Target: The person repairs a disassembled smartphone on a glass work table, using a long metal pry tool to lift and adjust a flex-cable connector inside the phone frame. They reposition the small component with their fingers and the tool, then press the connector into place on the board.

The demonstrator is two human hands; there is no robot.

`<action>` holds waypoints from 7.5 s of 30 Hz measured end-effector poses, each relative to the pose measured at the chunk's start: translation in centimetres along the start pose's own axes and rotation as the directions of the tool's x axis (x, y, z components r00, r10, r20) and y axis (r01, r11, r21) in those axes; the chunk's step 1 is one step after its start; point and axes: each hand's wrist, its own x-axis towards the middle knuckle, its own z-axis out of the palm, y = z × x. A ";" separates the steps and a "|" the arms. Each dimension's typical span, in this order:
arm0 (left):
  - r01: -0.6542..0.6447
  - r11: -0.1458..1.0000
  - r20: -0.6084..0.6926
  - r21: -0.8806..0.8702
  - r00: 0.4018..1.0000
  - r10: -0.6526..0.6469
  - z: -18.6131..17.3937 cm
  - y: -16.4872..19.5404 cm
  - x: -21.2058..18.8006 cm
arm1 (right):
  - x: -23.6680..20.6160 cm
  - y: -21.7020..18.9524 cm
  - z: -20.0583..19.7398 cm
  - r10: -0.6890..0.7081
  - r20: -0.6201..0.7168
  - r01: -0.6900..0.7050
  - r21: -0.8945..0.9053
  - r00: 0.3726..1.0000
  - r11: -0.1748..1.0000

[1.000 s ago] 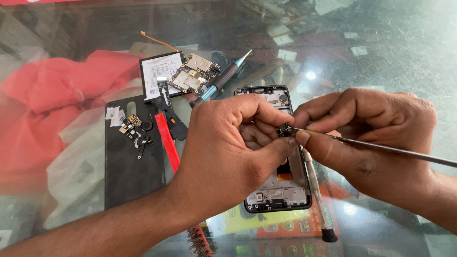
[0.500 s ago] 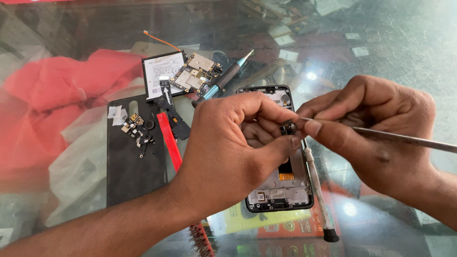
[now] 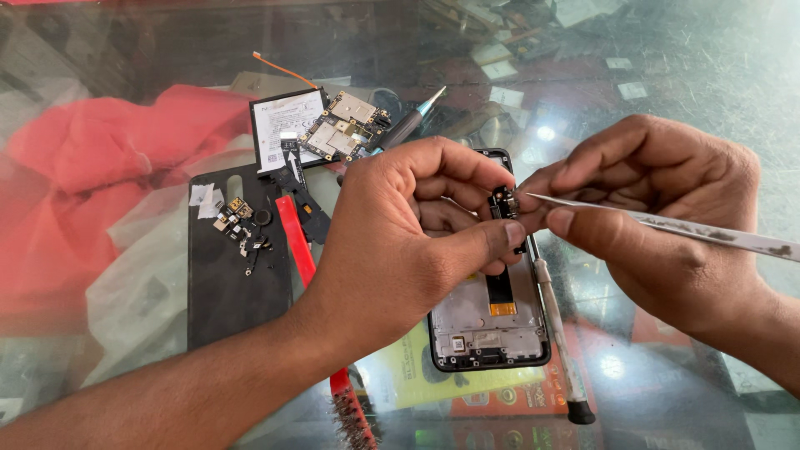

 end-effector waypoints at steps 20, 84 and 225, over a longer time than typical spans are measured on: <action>-0.010 1.000 0.008 0.013 1.000 0.010 -0.4 -0.5 0.1 | -0.2 0.5 -0.4 -0.043 0.078 0.045 -0.025 0.996 0.999; 0.088 0.995 0.107 -0.042 0.991 -0.083 -0.9 -0.8 0.7 | 0.5 -2.6 0.2 -0.264 0.255 0.362 -0.526 0.930 0.770; 0.035 0.999 0.068 0.023 0.997 -0.036 -1.1 -0.7 0.9 | 0.3 -0.4 -1.5 0.119 0.229 -0.115 -0.032 0.966 0.993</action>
